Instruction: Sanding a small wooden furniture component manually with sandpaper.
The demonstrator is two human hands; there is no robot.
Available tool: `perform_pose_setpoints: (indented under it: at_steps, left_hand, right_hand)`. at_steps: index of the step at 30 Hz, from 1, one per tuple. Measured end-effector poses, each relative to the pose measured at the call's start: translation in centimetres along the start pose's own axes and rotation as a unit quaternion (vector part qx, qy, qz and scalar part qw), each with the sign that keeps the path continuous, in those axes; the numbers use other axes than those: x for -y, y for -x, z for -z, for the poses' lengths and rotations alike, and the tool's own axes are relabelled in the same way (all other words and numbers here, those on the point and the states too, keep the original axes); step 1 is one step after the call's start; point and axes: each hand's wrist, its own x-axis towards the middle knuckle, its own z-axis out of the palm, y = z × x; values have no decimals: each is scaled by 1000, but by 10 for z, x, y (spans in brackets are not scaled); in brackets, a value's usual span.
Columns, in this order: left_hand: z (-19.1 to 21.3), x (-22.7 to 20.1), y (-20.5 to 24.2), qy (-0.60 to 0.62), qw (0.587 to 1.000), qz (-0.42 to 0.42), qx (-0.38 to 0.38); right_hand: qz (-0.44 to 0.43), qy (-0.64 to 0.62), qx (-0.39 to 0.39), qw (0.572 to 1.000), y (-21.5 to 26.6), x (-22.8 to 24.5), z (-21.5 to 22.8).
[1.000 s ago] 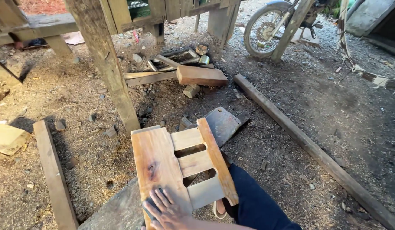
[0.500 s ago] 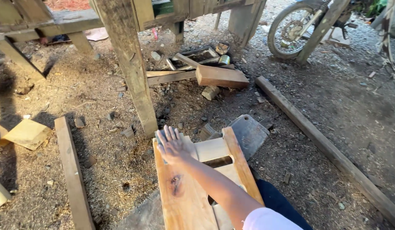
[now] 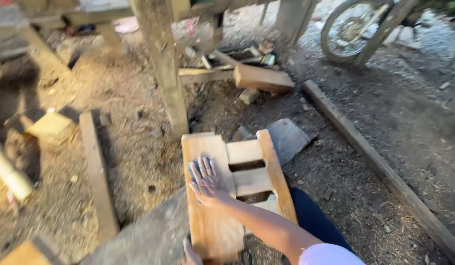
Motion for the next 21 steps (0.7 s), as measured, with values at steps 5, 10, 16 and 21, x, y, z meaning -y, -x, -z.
perform_pose_setpoints:
  at_steps: [5, 10, 16, 21]
  left_hand:
    - [-26, -10, -12, -11, 997, 41, -60]
    - [-31, -27, 6, 7, 996, 88, -28]
    - [-22, -6, -4, -55, 993, 83, -61]
    - [-20, 8, -11, -87, 986, 111, -85]
  right_hand:
    - [86, 63, 24, 994, 123, 69, 37]
    - [132, 99, 44, 985, 146, 74, 50]
    - [106, 127, 73, 983, 48, 44, 31]
    - [27, 77, 84, 993, -62, -8, -9]
